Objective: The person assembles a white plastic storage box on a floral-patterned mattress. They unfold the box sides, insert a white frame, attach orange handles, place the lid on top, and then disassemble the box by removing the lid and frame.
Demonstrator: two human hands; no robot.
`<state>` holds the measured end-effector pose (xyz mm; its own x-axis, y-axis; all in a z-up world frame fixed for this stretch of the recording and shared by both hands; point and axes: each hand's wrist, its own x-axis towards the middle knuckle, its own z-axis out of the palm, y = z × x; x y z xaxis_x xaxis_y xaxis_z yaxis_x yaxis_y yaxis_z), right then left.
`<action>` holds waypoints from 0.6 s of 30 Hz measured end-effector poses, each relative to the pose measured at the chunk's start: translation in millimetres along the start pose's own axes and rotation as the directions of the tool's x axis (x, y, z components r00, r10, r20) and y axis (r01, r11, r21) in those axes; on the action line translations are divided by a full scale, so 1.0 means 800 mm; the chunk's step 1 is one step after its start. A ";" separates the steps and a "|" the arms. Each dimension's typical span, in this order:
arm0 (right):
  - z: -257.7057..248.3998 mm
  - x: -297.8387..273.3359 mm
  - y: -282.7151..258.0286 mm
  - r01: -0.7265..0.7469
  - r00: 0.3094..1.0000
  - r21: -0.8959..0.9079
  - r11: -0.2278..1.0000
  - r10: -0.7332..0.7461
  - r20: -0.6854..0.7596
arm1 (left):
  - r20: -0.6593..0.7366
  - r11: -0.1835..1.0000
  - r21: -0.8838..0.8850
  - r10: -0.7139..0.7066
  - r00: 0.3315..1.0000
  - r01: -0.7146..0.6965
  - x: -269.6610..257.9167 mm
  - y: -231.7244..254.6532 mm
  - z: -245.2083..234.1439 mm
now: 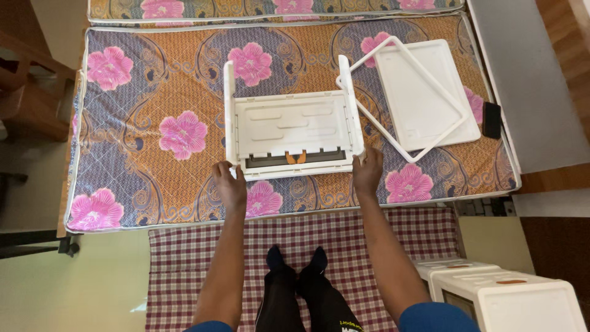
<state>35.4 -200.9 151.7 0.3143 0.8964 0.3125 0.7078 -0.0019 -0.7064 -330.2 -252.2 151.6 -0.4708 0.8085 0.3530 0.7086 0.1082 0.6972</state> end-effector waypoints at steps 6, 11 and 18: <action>-0.017 0.007 0.024 0.002 0.999 -0.049 0.999 -0.004 -0.048 | -0.034 0.993 0.037 -0.115 0.993 0.116 0.015 -0.016 -0.011; -0.011 0.014 0.046 -0.041 0.997 -0.029 0.999 0.039 -0.064 | -0.070 0.992 0.059 -0.108 0.992 0.112 0.017 -0.026 -0.014; -0.020 0.040 0.074 -0.248 0.964 0.064 0.967 0.253 -0.077 | -0.089 0.969 0.007 -0.247 0.965 0.248 0.025 -0.037 -0.016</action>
<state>97.3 -179.5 130.4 0.5308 0.8300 0.1716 0.5656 -0.1961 -0.8010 -367.4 -246.9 145.8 -0.6759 0.7021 0.2239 0.5730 0.3097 0.7588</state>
